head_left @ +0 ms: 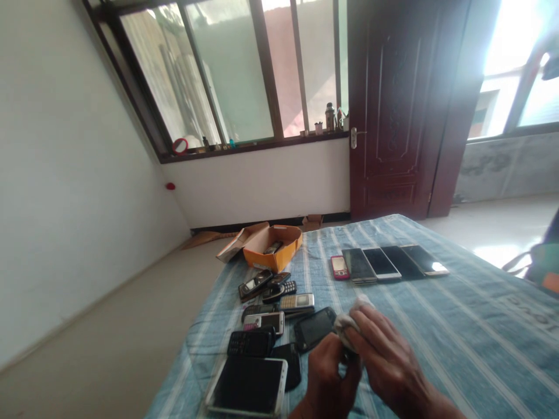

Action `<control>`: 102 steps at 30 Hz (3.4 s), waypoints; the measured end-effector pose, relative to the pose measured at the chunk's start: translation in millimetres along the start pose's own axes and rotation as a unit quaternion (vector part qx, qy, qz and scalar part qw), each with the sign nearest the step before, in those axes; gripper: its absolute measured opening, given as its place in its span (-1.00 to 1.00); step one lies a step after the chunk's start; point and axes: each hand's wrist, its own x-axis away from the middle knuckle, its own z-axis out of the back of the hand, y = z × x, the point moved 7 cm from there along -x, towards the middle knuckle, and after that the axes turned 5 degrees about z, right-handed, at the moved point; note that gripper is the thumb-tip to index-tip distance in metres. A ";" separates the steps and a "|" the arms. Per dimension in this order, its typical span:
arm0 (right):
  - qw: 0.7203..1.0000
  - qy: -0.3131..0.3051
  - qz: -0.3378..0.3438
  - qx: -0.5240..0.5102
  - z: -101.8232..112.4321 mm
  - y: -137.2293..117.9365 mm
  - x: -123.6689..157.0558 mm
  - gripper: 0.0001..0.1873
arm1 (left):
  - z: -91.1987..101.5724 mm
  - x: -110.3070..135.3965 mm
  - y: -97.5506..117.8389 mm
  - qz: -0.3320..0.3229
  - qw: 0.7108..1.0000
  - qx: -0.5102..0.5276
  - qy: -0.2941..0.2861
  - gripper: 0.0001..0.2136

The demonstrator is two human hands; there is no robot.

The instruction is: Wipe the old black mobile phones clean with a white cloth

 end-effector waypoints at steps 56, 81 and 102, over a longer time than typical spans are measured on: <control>0.997 -0.040 -0.026 0.054 -6.9 -0.4 -1.9 -0.70 | 0.1 -5.7 -1.3 0.037 0.999 0.000 -0.002 -0.85; 0.992 -0.057 -0.069 0.091 -5.4 17.8 4.8 -0.70 | -10.8 6.1 -14.8 0.074 0.996 -0.031 -0.040 -0.84; 0.969 -0.057 -0.239 -0.002 -17.9 77.6 40.2 -0.61 | -21.6 15.2 -27.3 0.116 0.985 -0.044 -0.119 -0.89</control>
